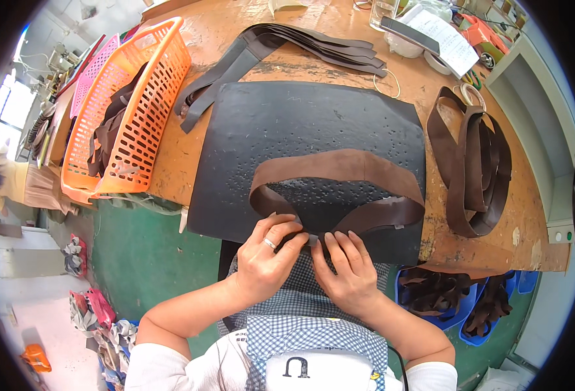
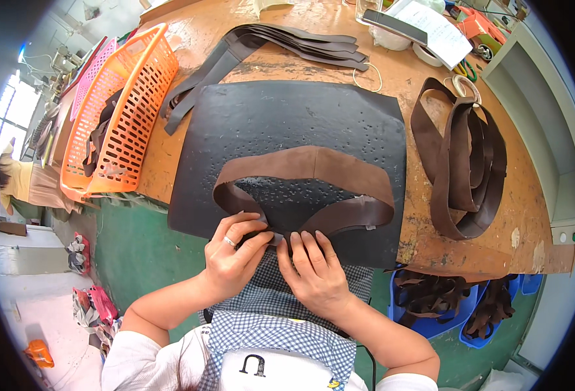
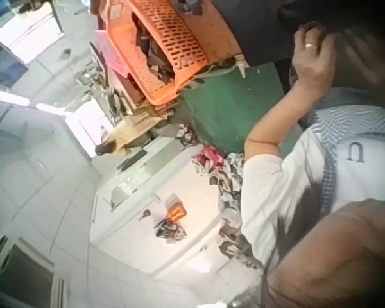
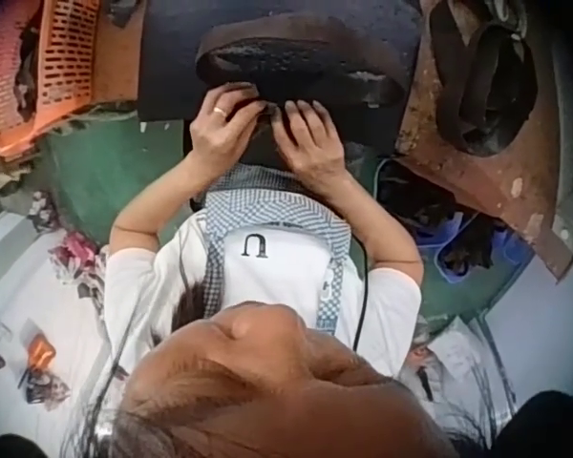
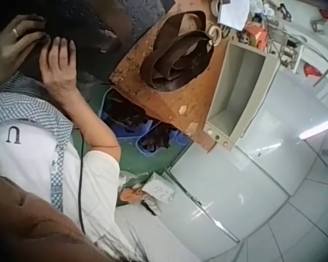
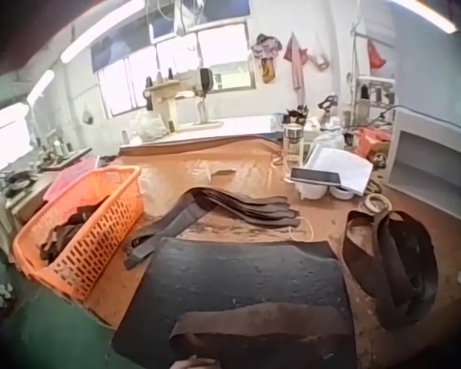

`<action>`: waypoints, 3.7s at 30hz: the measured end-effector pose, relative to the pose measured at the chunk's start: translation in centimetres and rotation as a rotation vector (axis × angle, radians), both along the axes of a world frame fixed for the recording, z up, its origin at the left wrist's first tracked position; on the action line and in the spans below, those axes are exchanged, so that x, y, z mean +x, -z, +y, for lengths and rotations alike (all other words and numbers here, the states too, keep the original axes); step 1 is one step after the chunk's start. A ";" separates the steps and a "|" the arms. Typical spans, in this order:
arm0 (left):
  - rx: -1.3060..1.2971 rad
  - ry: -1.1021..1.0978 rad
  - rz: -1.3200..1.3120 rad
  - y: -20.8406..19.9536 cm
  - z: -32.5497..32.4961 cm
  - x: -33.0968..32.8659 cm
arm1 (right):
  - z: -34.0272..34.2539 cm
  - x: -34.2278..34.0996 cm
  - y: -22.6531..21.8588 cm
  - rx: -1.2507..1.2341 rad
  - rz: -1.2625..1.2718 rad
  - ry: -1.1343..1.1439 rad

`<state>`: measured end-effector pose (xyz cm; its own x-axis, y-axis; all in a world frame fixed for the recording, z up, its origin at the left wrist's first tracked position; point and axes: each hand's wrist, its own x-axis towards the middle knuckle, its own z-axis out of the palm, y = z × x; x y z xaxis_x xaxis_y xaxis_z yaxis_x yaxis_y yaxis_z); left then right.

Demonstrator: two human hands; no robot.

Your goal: Manually aligning and fitting together leather components for shoe upper assembly.

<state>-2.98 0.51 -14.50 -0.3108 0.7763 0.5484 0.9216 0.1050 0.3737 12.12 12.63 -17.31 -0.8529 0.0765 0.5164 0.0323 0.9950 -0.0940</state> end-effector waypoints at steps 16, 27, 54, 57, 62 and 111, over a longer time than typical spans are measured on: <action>-0.024 0.021 0.113 0.3 -0.2 0.5 | 0.4 -0.1 -0.1 -0.043 0.002 -0.084; -0.027 0.073 0.201 0.3 -0.2 0.2 | 0.4 0.0 0.3 -0.039 0.024 -0.079; -0.122 0.178 0.081 0.6 -1.7 0.8 | 3.8 -1.2 -3.0 -0.096 0.033 -0.220; -0.124 0.185 0.096 0.6 -1.5 0.9 | 4.1 -1.5 -3.8 0.047 -0.024 -0.315; -0.141 0.181 0.131 0.5 -1.5 0.9 | 3.9 -1.9 -3.8 0.168 -0.082 -0.337; -0.174 0.204 0.189 0.6 -1.9 0.2 | 1.1 -1.6 -1.2 -0.168 0.183 -0.003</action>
<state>-2.75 -1.40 -15.15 -0.0449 0.8991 0.4353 0.9816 -0.0413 0.1866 10.50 13.72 -16.10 -0.7470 0.1717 0.6423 -0.0036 0.9650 -0.2621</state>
